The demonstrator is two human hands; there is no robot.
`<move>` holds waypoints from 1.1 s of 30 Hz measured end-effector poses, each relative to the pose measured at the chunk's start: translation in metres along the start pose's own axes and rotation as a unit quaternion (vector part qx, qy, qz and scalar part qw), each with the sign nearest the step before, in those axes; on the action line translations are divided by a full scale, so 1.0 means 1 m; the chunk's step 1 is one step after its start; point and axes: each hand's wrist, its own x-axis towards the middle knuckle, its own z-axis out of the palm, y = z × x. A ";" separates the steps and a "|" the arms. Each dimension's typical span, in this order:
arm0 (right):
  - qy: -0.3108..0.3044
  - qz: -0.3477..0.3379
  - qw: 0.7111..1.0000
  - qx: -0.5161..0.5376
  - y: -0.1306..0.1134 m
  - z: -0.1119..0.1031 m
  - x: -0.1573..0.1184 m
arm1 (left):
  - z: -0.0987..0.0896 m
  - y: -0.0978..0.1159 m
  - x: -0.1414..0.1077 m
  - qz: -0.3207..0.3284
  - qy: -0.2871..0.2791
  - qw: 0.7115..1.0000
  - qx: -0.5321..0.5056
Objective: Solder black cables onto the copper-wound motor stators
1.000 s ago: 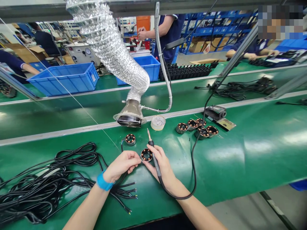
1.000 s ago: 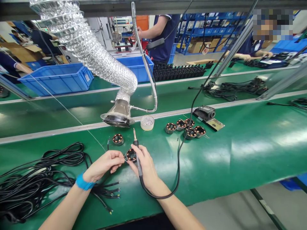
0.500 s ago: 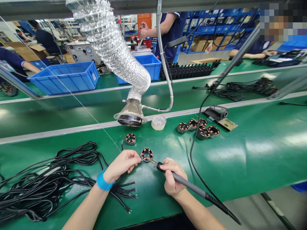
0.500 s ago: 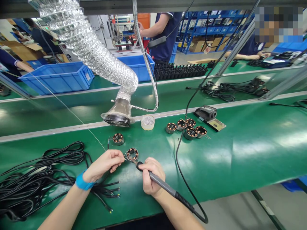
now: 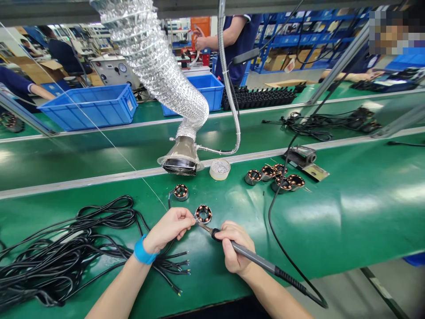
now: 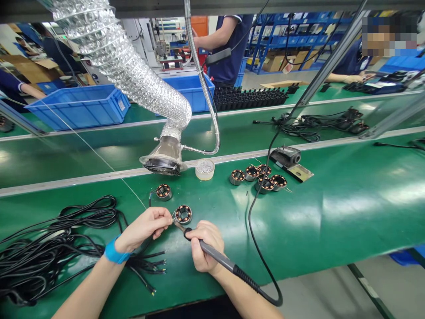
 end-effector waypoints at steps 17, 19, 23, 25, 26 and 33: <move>0.064 0.064 0.996 0.002 0.008 0.000 -0.015 | 0.000 0.002 -0.001 -0.001 0.001 1.000 -0.001; 0.066 0.065 0.996 0.002 0.008 0.000 -0.015 | 0.000 0.002 -0.001 0.000 0.003 1.000 0.001; 0.068 0.066 0.995 0.012 0.008 0.001 -0.014 | 0.000 0.002 -0.002 0.000 0.003 1.000 0.003; 0.067 0.063 0.996 0.011 0.009 0.001 -0.015 | 0.000 0.001 -0.002 -0.002 0.004 1.000 0.002; 0.067 0.062 0.996 0.007 0.009 0.001 -0.015 | 0.000 0.001 -0.002 -0.003 0.004 1.000 0.001; 0.066 0.062 0.996 -0.011 0.008 0.000 -0.013 | 0.001 0.002 -0.002 0.000 0.005 1.000 -0.004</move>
